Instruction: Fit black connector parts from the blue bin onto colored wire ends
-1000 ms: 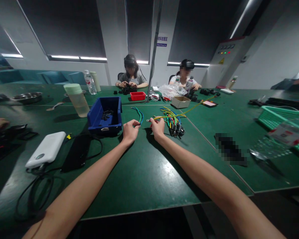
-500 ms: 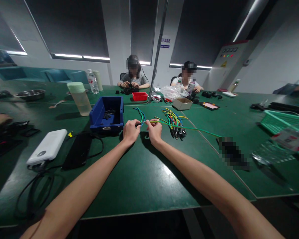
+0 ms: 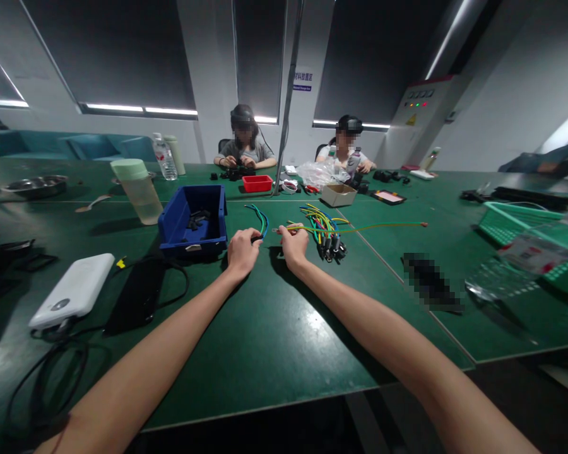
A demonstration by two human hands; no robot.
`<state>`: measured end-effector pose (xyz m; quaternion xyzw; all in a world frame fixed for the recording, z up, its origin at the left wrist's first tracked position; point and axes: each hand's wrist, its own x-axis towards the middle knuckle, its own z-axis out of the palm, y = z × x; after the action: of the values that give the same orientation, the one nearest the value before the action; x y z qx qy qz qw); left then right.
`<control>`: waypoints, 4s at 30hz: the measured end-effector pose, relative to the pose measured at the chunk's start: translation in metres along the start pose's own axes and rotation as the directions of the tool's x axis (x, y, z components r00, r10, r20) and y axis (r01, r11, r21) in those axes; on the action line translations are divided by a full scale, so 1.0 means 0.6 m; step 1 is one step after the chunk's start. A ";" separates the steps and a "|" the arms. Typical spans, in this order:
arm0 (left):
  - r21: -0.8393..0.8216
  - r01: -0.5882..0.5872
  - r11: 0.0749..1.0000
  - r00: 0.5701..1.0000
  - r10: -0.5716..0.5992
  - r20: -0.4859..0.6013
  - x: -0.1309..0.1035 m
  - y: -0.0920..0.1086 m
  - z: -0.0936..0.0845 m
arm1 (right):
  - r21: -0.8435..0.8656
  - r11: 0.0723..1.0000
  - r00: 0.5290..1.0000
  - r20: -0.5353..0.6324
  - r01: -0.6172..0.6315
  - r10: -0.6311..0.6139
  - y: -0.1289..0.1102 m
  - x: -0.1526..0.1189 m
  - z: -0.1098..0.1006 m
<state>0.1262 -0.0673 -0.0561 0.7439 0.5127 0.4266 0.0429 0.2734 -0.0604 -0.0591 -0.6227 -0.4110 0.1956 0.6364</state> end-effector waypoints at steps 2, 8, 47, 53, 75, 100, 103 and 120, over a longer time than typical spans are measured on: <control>-0.004 -0.012 1.000 1.000 0.012 0.006 0.000 0.000 0.001 | -0.008 1.000 1.000 0.018 0.011 -0.011 -0.002 -0.003 0.001; 0.004 0.001 1.000 1.000 -0.001 0.017 0.001 -0.004 0.003 | 0.067 0.998 0.997 0.081 -0.010 0.005 -0.004 -0.015 0.011; -0.001 -0.127 0.992 0.991 0.127 0.051 -0.002 0.003 0.003 | 0.067 0.997 0.988 0.149 -0.037 0.026 0.002 -0.012 0.018; -0.002 -0.134 0.991 0.989 0.134 0.054 -0.003 0.004 0.003 | 0.077 0.996 0.987 0.159 -0.035 0.022 0.006 -0.010 0.022; -0.043 -0.152 0.987 0.986 0.154 0.057 -0.004 0.005 0.006 | 0.043 0.999 0.983 0.180 0.019 -0.026 0.004 -0.011 0.020; -0.082 -0.089 0.993 0.996 0.088 -0.015 -0.002 0.006 0.002 | 0.033 0.995 0.946 0.307 0.093 -0.099 0.009 -0.011 0.019; -0.087 -0.085 0.993 0.996 0.084 -0.008 -0.003 0.009 0.000 | 0.016 0.995 0.942 0.323 0.094 -0.094 0.009 -0.011 0.018; -0.123 -0.083 0.989 0.997 0.083 -0.006 -0.001 0.007 0.001 | 0.089 0.996 0.931 0.360 0.032 -0.062 -0.002 -0.016 0.015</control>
<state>0.1298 -0.0695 -0.0548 0.7603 0.4542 0.4590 0.0706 0.2606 -0.0622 -0.0616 -0.5395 -0.5278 0.3085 0.5790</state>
